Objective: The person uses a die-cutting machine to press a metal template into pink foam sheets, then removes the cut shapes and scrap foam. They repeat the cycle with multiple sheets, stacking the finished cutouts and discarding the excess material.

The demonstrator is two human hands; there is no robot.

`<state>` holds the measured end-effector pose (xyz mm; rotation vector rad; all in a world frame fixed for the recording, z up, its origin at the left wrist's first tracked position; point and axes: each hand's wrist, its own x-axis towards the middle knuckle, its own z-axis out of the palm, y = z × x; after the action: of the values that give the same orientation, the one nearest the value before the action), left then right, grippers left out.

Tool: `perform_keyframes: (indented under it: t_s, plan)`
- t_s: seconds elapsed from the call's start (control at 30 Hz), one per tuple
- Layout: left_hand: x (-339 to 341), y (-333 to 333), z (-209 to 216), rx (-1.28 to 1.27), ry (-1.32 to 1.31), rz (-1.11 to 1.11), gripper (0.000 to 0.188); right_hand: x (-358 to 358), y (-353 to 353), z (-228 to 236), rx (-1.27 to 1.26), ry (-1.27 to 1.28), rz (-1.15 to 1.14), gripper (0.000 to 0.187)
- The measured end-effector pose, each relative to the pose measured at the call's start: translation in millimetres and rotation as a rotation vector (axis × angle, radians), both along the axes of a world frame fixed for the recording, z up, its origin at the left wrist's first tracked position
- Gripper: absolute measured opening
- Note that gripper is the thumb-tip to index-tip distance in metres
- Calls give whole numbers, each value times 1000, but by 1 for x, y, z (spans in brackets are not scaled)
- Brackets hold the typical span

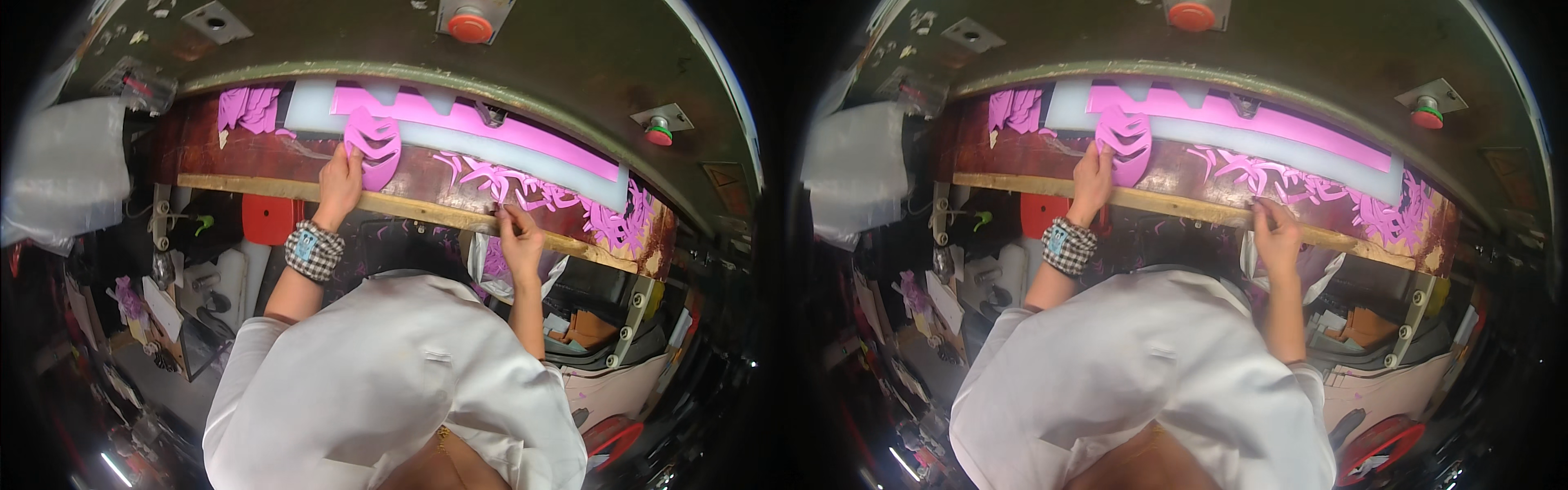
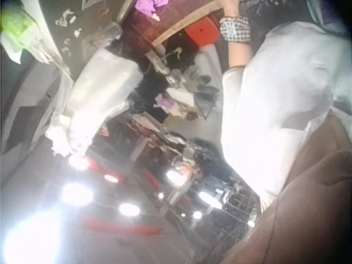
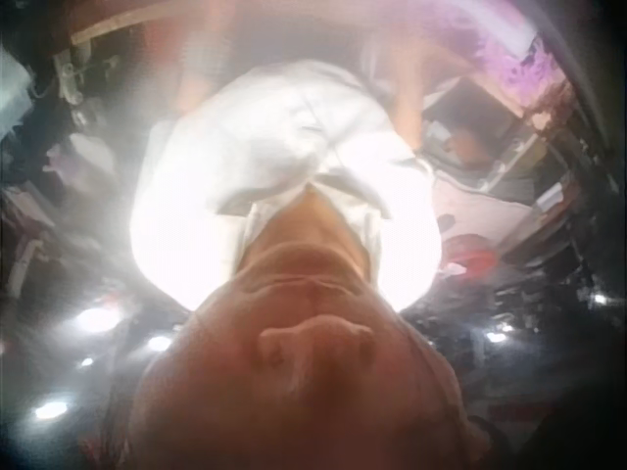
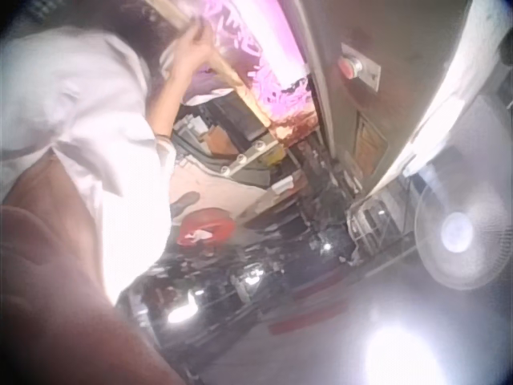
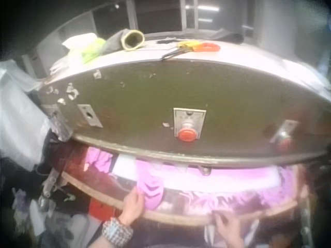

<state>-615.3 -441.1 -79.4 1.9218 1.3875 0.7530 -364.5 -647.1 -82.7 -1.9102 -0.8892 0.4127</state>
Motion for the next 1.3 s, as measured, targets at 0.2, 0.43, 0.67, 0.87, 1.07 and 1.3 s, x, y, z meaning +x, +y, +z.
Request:
perform_keyframes:
  t_s: [0.2, 0.43, 0.67, 0.87, 1.07, 1.3]
  plan:
    - [-7, 4, 2, -101, 1, -36, 28, 10, 14, 17, -70, -12, 51, 12]
    - [32, 49, 30, -178, -498, -39, 21, 46, 165, 31, 132, -351, 112, 76]
    - [102, 113, 25, -220, -461, -31, 21, 37, 219, 28, 196, 93, -44, 88]
    - [142, 125, 43, -264, -527, -178, 20, 71, 204, 32, 564, 809, 7, 89]
    - [223, 104, 27, -50, -448, -374, 22, 66, 212, 30, 595, 844, -15, 87]
    - [198, 124, 16, 85, -325, -287, 17, 91, 208, 37, 662, 1051, -113, 81]
